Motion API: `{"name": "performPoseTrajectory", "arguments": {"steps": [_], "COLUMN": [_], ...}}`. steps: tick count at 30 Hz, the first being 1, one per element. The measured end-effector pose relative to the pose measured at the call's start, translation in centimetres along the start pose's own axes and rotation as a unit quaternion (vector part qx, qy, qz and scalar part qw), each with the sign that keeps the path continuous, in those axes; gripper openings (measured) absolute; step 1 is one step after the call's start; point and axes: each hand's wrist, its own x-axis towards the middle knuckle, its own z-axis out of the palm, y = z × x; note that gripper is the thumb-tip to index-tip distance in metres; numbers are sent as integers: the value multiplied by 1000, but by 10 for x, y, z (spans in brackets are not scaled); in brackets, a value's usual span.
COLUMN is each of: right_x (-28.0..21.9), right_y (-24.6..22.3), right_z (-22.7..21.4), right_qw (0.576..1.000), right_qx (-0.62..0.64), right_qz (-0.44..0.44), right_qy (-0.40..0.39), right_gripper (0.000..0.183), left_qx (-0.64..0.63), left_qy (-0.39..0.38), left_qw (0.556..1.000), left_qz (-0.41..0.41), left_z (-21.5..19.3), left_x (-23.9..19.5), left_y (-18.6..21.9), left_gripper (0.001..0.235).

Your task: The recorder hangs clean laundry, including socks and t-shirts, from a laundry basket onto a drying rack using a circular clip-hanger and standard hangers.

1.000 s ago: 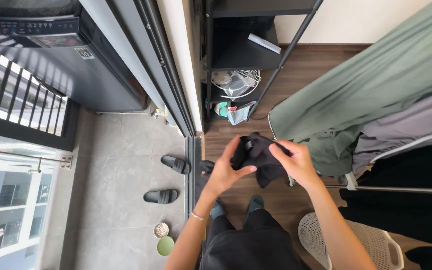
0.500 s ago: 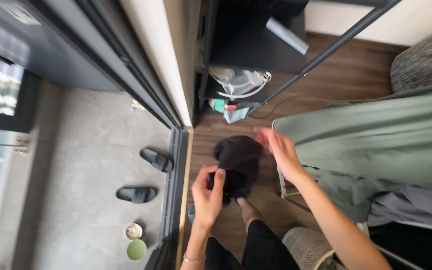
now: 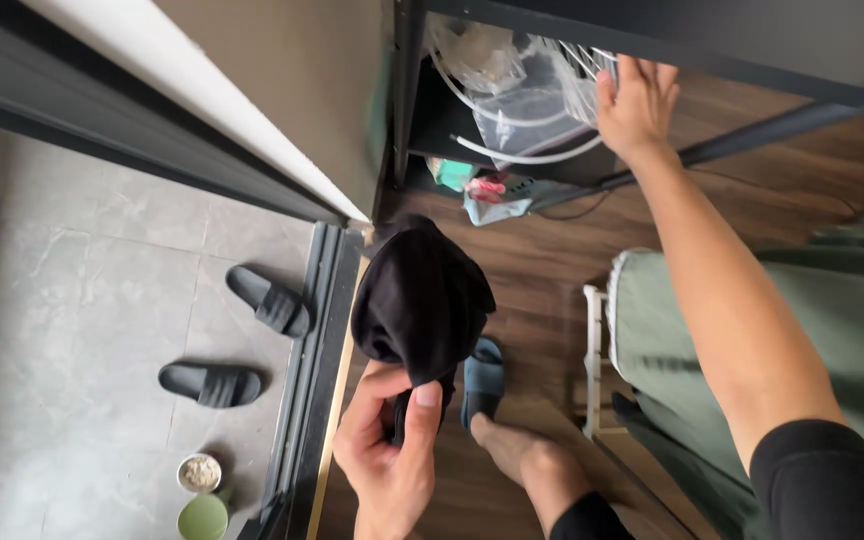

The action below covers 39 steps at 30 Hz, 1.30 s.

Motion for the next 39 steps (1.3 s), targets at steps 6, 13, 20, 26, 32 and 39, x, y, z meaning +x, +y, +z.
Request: {"name": "performPoseTrajectory", "arguments": {"steps": [6, 13, 20, 26, 32, 39], "right_x": [35, 51, 50, 30, 10, 37], "right_y": [30, 20, 1, 15, 48, 47], "right_z": [49, 50, 12, 16, 39, 40], "right_qw": [983, 821, 740, 787, 973, 996], "right_qx": [55, 400, 588, 474, 82, -65], "right_qz": [157, 408, 317, 390, 191, 42], "right_qy": [70, 22, 74, 57, 98, 48], "right_gripper": [24, 15, 12, 19, 19, 17], "left_qx": [-10, -29, -27, -23, -18, 17], "left_qy": [48, 12, 25, 11, 5, 38], "left_qw": [998, 998, 995, 997, 1000, 998], "left_qz": [-31, -51, -96, -67, -13, -46], "left_z": [12, 22, 26, 24, 27, 33], "left_x": [8, 3, -2, -5, 8, 18], "left_y": [-28, -37, -37, -41, -42, -55], "left_gripper": [6, 7, 7, 7, 8, 6]}}
